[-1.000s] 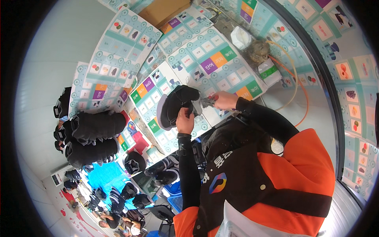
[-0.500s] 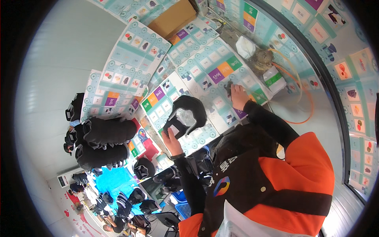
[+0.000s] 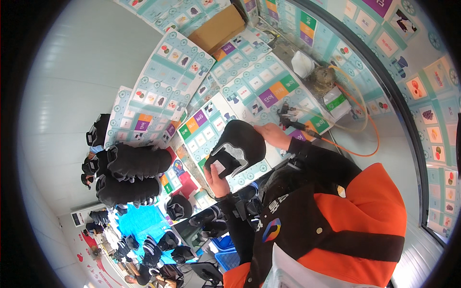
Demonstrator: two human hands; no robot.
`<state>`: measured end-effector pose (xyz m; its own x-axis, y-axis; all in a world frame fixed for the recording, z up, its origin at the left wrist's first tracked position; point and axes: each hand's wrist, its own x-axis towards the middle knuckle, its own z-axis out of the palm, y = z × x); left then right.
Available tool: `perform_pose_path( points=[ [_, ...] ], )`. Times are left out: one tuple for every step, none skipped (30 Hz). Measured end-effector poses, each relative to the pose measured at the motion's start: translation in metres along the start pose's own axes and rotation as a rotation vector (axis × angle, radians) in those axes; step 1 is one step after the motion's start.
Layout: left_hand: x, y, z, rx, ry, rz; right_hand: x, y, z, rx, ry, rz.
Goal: The person wipes a black shoe boot with a white cloth and uses a handheld tool to clean its edges. They then pick up another boot from a pile and repeat the wiping and cleaning process.
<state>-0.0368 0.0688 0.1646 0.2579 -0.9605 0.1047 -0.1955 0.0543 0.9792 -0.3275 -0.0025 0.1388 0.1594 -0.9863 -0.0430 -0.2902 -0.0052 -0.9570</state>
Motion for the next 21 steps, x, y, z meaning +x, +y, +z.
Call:
perform_pose_path(
  points=[
    [0.002,0.003,-0.002,0.358,-0.054,0.236,0.005,0.005,-0.002,0.332,-0.089,0.08],
    [0.007,0.009,-0.005,-0.403,-0.063,-0.263,0.01,0.012,-0.006,0.312,-0.102,0.054],
    [0.008,0.009,-0.004,-0.404,-0.067,-0.264,0.014,0.018,-0.01,0.292,-0.113,0.03],
    [0.004,0.006,-0.012,-0.204,-0.045,-0.188,0.019,0.004,-0.016,0.203,-0.178,0.104],
    [0.003,-0.001,-0.017,-0.106,-0.04,-0.149,0.023,-0.003,-0.023,0.11,-0.231,0.179],
    [0.001,-0.007,-0.023,-0.007,-0.029,-0.112,0.028,0.003,-0.023,0.11,-0.236,0.177],
    [0.004,-0.02,-0.032,0.339,-0.066,0.071,0.031,0.018,-0.022,-0.165,-0.162,-0.06],
    [0.007,-0.028,-0.036,0.68,-0.108,0.256,0.031,0.036,-0.024,-0.44,-0.078,-0.291],
    [0.009,-0.028,-0.034,0.678,-0.11,0.257,0.028,0.057,-0.031,-0.596,-0.042,-0.207],
    [0.013,-0.025,-0.031,0.401,-0.115,0.034,0.021,0.077,-0.037,-0.749,-0.009,-0.124],
    [0.018,-0.014,-0.022,0.017,-0.092,-0.213,0.011,0.093,-0.039,-0.85,-0.025,0.042],
    [0.024,-0.003,-0.011,-0.367,0.021,-0.444,0.004,0.109,-0.043,-0.949,-0.036,0.21],
    [0.033,0.0,-0.004,-0.37,0.014,-0.436,-0.002,0.136,-0.049,-1.199,-0.204,0.192],
    [0.04,0.0,0.001,-0.431,-0.031,-0.509,-0.013,0.171,-0.055,-1.149,-0.032,0.132],
    [0.045,0.001,0.007,-0.488,-0.069,-0.586,-0.021,0.195,-0.057,-1.093,0.13,0.069],
    [0.048,0.0,0.011,-0.489,-0.028,-0.614,-0.02,0.196,-0.057,-1.088,0.125,0.069],
    [0.05,-0.009,0.007,-0.484,-0.022,-0.615,-0.019,0.188,-0.06,-1.101,0.049,0.033],
    [0.054,-0.018,0.005,-0.489,-0.003,-0.637,-0.019,0.18,-0.062,-1.113,-0.023,-0.001],
    [0.058,-0.03,0.004,-0.495,0.008,-0.657,-0.021,0.171,-0.063,-1.11,-0.019,0.005],
    [0.063,-0.04,0.003,-0.493,0.026,-0.668,-0.019,0.16,-0.061,-1.027,0.06,0.042],
    [0.069,-0.05,0.003,-0.486,0.018,-0.664,-0.015,0.148,-0.06,-0.942,0.138,0.079]
  ],
)
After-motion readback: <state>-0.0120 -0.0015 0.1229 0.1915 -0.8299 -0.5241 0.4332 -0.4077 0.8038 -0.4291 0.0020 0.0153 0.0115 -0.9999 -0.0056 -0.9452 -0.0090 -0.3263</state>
